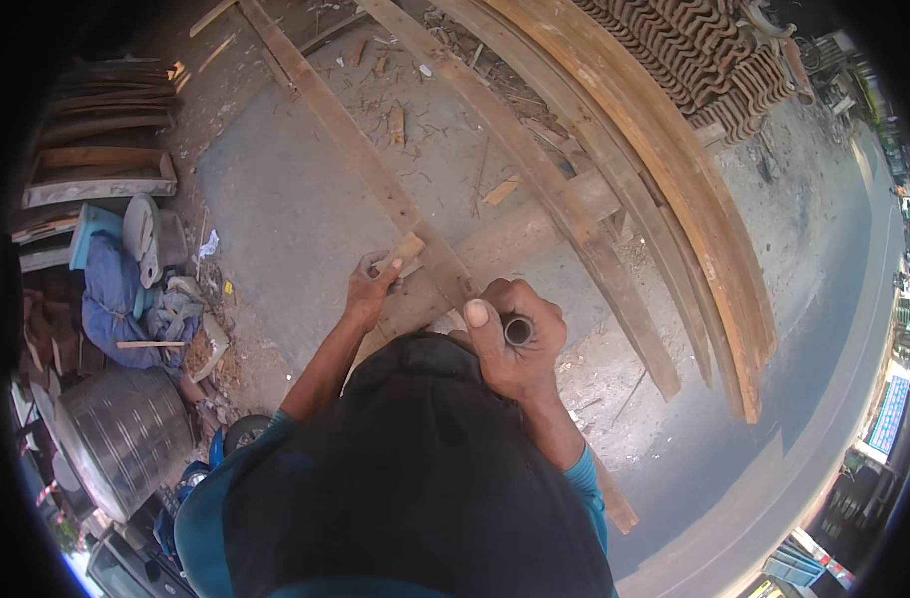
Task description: The person removes nails from wooden planks using a hammer and a wooden block, and pulls nails out of a wooden plank using pliers.
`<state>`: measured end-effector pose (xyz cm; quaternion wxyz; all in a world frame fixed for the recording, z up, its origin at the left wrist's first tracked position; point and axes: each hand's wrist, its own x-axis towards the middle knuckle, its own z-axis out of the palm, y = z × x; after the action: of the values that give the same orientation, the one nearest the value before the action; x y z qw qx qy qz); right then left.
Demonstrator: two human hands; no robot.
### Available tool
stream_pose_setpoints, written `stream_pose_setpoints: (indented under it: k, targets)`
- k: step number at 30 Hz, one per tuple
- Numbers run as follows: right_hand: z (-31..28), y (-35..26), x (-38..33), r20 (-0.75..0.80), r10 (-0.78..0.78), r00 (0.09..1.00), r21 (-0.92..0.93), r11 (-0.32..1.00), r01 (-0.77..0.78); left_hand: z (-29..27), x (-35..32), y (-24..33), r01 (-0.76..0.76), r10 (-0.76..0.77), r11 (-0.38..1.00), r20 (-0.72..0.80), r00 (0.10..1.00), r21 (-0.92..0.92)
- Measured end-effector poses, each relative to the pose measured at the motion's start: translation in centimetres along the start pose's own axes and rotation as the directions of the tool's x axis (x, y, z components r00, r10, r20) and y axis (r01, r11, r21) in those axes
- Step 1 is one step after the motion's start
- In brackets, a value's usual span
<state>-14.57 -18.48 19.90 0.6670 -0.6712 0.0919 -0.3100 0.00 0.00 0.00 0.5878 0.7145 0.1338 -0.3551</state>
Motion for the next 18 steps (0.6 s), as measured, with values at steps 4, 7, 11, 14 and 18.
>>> stream_pose_setpoints:
  k: [4, 7, 11, 14, 18]
  targets:
    - [5.0, -1.4, 1.5, -0.028, -0.088, 0.996, 0.184, 0.979, 0.092, -5.7, 2.0, 2.1, -0.267, 0.264, 0.951, 0.038, 0.964, 0.158]
    - [4.8, -1.6, 1.7, 0.042, -0.078, 0.996, 0.139, 0.988, 0.072, -3.3, 2.3, -1.2, -0.335, 0.33, 0.926, 0.053, 0.942, 0.174]
    - [5.2, 1.7, 2.9, 0.015, 0.043, 0.999, -0.092, 0.995, -0.042, -2.6, 2.3, 0.5, -0.388, 0.392, 0.889, 0.034, 0.919, 0.245]
    - [6.7, 0.6, 5.7, 0.085, 0.051, 0.995, 0.037, 0.998, -0.054, -2.4, 3.5, 1.5, -0.519, 0.55, 0.806, -0.036, 0.834, 0.285]
    - [10.6, -0.9, 10.9, 0.129, 0.009, 0.992, 0.08, 0.997, -0.02, -2.6, 4.9, 3.8, -0.547, 0.628, 0.722, -0.07, 0.775, 0.424]
